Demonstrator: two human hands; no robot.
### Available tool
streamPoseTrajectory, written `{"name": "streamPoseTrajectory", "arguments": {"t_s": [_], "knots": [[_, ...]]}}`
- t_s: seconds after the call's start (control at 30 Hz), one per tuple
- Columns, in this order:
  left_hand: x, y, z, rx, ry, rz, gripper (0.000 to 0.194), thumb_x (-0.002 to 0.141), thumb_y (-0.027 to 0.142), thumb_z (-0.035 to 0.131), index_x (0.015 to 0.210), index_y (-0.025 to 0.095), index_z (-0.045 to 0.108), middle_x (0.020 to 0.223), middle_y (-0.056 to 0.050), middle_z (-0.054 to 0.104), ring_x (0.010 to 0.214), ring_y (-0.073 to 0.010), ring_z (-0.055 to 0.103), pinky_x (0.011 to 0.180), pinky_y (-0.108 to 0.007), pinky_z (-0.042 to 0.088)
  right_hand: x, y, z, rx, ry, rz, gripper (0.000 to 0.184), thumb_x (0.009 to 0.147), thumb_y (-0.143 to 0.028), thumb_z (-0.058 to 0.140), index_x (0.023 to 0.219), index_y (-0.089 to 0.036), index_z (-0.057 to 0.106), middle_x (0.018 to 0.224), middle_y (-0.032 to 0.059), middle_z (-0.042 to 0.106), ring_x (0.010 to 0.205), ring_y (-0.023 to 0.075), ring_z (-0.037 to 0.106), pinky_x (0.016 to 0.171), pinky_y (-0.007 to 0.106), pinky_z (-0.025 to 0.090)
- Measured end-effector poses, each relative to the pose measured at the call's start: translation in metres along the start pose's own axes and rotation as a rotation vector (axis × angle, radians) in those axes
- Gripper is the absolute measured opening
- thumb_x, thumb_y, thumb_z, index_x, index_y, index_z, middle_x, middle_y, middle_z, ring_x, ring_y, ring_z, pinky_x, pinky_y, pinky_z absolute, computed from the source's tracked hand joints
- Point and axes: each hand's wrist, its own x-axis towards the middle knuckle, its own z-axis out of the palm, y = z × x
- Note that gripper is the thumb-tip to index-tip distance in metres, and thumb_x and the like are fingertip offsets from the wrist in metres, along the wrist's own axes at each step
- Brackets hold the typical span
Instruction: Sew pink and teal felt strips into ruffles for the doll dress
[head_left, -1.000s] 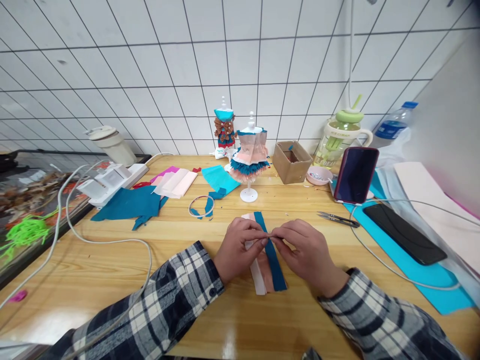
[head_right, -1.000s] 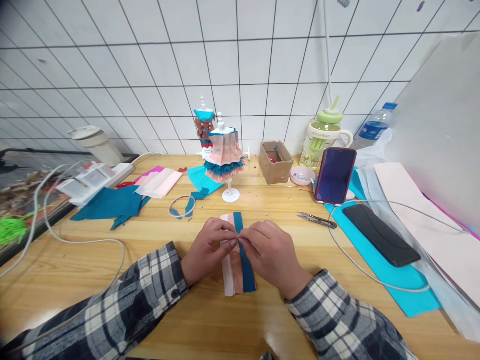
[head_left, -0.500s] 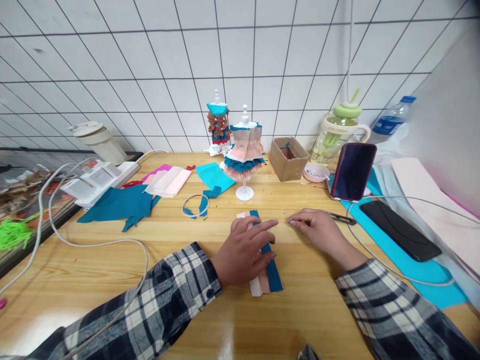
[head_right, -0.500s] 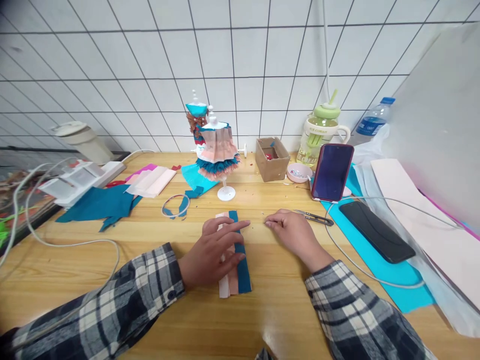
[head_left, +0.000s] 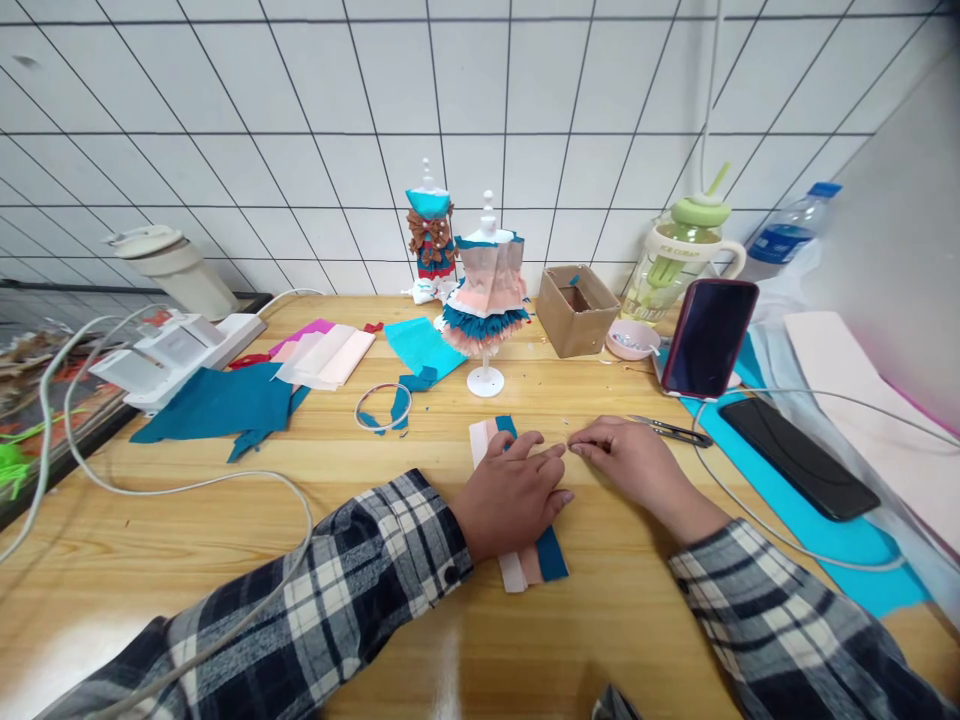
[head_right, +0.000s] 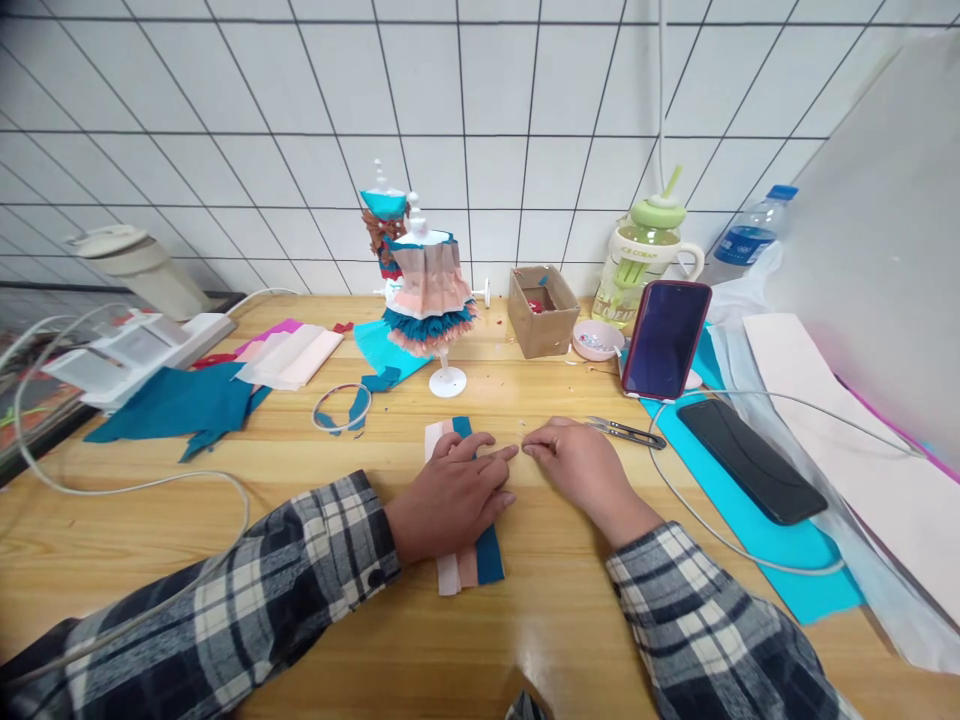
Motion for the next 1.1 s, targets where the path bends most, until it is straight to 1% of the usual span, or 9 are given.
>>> {"name": "streamPoseTrajectory", "arguments": {"t_s": [0.27, 0.37, 0.53, 0.67, 0.83, 0.9, 0.97, 1.03, 1.1], "knots": [[0.006, -0.003, -0.001, 0.116, -0.033, 0.081, 0.037, 0.094, 0.050, 0.043, 0.103, 0.017, 0.058, 0.133, -0.007, 0.057, 0.109, -0.0271, 0.048, 0.085, -0.045, 0.032, 0.000, -0.004, -0.003, -0.044, -0.018, -0.009, 0.016, 0.085, -0.022, 0.059, 0.085, -0.025, 0.075, 0.086, 0.0008, 0.072, 0.080, 0.0170, 0.065, 0.074, 0.028, 0.047], [0.005, -0.002, -0.001, 0.116, -0.036, 0.091, 0.038, 0.096, 0.049, 0.041, 0.101, 0.016, 0.058, 0.132, -0.006, 0.057, 0.108, -0.0262, 0.047, 0.083, -0.044, 0.032, 0.000, -0.005, -0.004, -0.066, -0.028, -0.014, 0.016, 0.086, -0.024, 0.060, 0.088, -0.025, 0.075, 0.087, 0.0013, 0.072, 0.081, 0.0176, 0.065, 0.074, 0.029, 0.047], [0.008, -0.001, -0.001, 0.135, -0.042, 0.089, 0.036, 0.095, 0.048, 0.042, 0.099, 0.017, 0.060, 0.131, -0.006, 0.058, 0.102, -0.0251, 0.047, 0.080, -0.043, 0.032, -0.001, -0.004, -0.005, -0.093, -0.037, -0.027, 0.017, 0.087, -0.025, 0.059, 0.089, -0.026, 0.076, 0.088, 0.0009, 0.072, 0.082, 0.0176, 0.066, 0.074, 0.029, 0.046], [0.012, -0.002, -0.004, 0.117, -0.062, 0.084, 0.037, 0.094, 0.049, 0.044, 0.097, 0.017, 0.061, 0.126, -0.006, 0.060, 0.095, -0.0234, 0.048, 0.078, -0.042, 0.032, -0.002, 0.001, -0.007, -0.100, -0.025, -0.035, 0.019, 0.087, -0.026, 0.058, 0.091, -0.028, 0.076, 0.087, 0.0007, 0.072, 0.081, 0.0174, 0.066, 0.073, 0.028, 0.047], [0.013, -0.010, -0.007, 0.057, -0.066, 0.094, 0.034, 0.092, 0.049, 0.047, 0.094, 0.019, 0.062, 0.129, -0.004, 0.060, 0.095, -0.0232, 0.049, 0.079, -0.041, 0.032, -0.004, 0.007, -0.010, -0.152, -0.018, -0.017, 0.022, 0.089, -0.026, 0.055, 0.089, -0.028, 0.077, 0.087, 0.0014, 0.073, 0.082, 0.0189, 0.066, 0.072, 0.029, 0.047], [0.011, -0.015, -0.008, 0.009, -0.066, 0.094, 0.031, 0.093, 0.046, 0.047, 0.094, 0.019, 0.063, 0.123, -0.004, 0.063, 0.096, -0.0230, 0.049, 0.081, -0.041, 0.031, -0.004, 0.008, -0.011, -0.150, -0.002, -0.005, 0.021, 0.089, -0.027, 0.056, 0.088, -0.027, 0.077, 0.087, 0.0022, 0.073, 0.082, 0.0189, 0.066, 0.071, 0.029, 0.047], [0.010, -0.019, -0.010, -0.044, -0.058, 0.077, 0.028, 0.094, 0.042, 0.046, 0.098, 0.020, 0.064, 0.110, -0.005, 0.068, 0.098, -0.0231, 0.049, 0.084, -0.041, 0.030, -0.004, 0.007, -0.012, -0.136, 0.014, 0.005, 0.021, 0.089, -0.028, 0.055, 0.089, -0.027, 0.076, 0.087, 0.0025, 0.073, 0.081, 0.0183, 0.066, 0.070, 0.028, 0.047], [0.010, -0.022, -0.013, -0.086, -0.025, 0.043, 0.029, 0.095, 0.041, 0.045, 0.103, 0.021, 0.065, 0.097, -0.006, 0.069, 0.099, -0.0232, 0.050, 0.086, -0.042, 0.030, -0.004, 0.005, -0.014, -0.122, 0.042, 0.014, 0.022, 0.089, -0.028, 0.054, 0.092, -0.026, 0.076, 0.088, 0.0026, 0.073, 0.081, 0.0175, 0.066, 0.070, 0.027, 0.047], [0.008, -0.025, -0.017, -0.107, 0.026, 0.009, 0.030, 0.094, 0.041, 0.045, 0.102, 0.022, 0.066, 0.090, -0.005, 0.069, 0.099, -0.0232, 0.051, 0.087, -0.042, 0.030, -0.004, 0.003, -0.016, -0.106, 0.076, 0.018, 0.023, 0.089, -0.028, 0.053, 0.095, -0.026, 0.075, 0.089, 0.0023, 0.072, 0.080, 0.0168, 0.066, 0.069, 0.027, 0.046]]}}
